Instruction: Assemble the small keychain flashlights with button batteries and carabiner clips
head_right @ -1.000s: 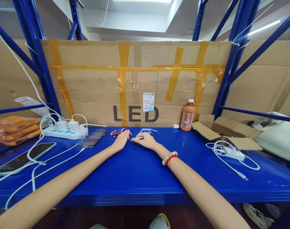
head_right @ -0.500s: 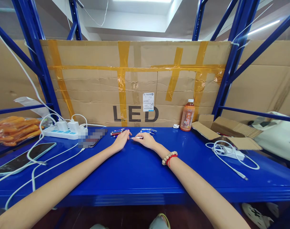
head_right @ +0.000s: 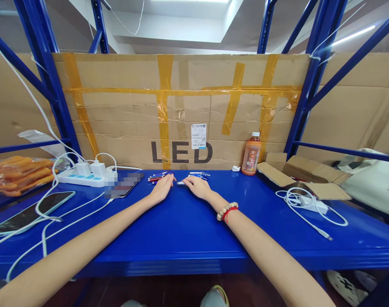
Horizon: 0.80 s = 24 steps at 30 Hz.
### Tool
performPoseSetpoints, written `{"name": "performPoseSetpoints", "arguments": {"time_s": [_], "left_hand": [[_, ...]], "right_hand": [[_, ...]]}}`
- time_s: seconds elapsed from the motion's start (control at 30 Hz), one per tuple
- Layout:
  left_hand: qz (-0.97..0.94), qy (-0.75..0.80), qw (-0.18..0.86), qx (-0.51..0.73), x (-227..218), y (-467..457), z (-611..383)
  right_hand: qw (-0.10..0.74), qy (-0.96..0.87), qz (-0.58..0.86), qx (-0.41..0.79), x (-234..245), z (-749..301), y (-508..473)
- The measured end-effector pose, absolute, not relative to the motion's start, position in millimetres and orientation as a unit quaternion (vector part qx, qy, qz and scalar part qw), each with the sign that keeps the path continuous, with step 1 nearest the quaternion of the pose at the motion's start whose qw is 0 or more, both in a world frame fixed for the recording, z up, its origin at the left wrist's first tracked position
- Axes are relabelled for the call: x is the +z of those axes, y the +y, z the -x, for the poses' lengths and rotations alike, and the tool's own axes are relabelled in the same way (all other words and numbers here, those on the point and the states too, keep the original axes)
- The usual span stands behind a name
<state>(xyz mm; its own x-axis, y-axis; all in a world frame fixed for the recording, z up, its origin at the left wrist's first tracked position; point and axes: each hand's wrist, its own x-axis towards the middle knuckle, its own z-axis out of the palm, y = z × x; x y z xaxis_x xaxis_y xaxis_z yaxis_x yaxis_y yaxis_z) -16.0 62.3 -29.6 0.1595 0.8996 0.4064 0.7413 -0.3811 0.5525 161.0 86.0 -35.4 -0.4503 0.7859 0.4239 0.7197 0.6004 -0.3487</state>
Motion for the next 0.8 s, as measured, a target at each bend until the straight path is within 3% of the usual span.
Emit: {"name": "performPoseSetpoints", "arguments": {"time_s": [0.43,0.8], "left_hand": [[-0.724,0.639,-0.119,0.230,-30,49,11],[-0.670,0.700,-0.199,0.144,-25,46,13]], "right_hand": [[0.234,-0.792,0.563,-0.036,-27,-177,85],[0.272,-0.783,0.554,-0.073,-24,-171,76]]}}
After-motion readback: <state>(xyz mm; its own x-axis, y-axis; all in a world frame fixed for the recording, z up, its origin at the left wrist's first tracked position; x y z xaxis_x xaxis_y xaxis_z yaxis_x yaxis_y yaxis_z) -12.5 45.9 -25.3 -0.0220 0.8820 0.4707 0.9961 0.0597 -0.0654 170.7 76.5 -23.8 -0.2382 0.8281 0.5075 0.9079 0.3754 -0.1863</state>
